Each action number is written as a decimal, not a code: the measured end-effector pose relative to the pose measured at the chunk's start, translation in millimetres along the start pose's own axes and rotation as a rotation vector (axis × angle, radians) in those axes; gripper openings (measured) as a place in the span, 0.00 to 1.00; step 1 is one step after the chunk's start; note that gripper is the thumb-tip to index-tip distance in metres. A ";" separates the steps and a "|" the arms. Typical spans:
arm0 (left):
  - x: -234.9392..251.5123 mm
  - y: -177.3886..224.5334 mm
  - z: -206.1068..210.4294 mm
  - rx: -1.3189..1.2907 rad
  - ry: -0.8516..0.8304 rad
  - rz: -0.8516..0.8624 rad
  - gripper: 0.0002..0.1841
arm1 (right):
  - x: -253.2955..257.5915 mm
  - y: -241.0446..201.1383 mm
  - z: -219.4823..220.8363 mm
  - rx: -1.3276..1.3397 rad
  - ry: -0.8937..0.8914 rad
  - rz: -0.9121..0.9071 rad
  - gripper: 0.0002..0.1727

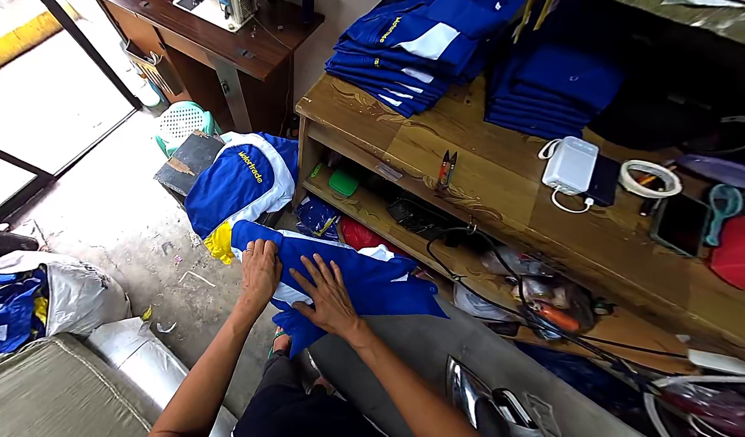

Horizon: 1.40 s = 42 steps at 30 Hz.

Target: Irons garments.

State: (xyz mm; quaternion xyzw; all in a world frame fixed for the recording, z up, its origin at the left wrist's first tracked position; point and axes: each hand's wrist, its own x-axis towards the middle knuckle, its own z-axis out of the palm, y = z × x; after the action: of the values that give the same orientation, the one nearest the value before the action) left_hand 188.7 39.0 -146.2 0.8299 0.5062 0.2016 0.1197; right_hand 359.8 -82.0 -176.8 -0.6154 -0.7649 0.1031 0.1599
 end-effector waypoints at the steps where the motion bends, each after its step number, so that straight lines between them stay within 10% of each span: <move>1: -2.3 -1.9 5.7 -0.005 0.047 0.021 0.12 | -2.2 0.2 1.5 -0.007 -0.005 0.013 0.39; 7: -18.6 -43.1 35.2 -0.197 -0.061 0.046 0.29 | -37.1 14.4 -23.6 0.004 -0.067 0.117 0.38; 15: -18.2 -45.3 38.2 -0.283 -0.057 0.042 0.29 | -238.5 52.9 -208.1 -0.014 -0.271 0.824 0.44; 22: -19.7 -47.5 41.4 -0.272 -0.068 0.041 0.29 | -289.4 49.2 -190.7 0.217 -0.211 0.913 0.37; 32: -6.9 -55.8 15.7 -0.479 -0.213 -0.041 0.29 | -63.6 -8.4 -198.1 0.110 -0.315 0.336 0.31; 39: 5.8 -81.9 6.9 -0.654 0.035 -0.185 0.20 | 117.2 -45.8 -143.6 0.054 -0.555 0.124 0.28; 42: 13.5 -113.0 15.4 -0.760 -0.009 -0.511 0.44 | 114.5 -41.1 -133.1 0.014 -0.560 0.028 0.27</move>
State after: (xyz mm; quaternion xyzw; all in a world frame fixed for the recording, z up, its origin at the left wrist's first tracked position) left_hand 111.8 102.9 -202.5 0.5766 0.5842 0.3336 0.4636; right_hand 350.0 15.3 -25.3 -0.5723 -0.7699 0.2768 -0.0550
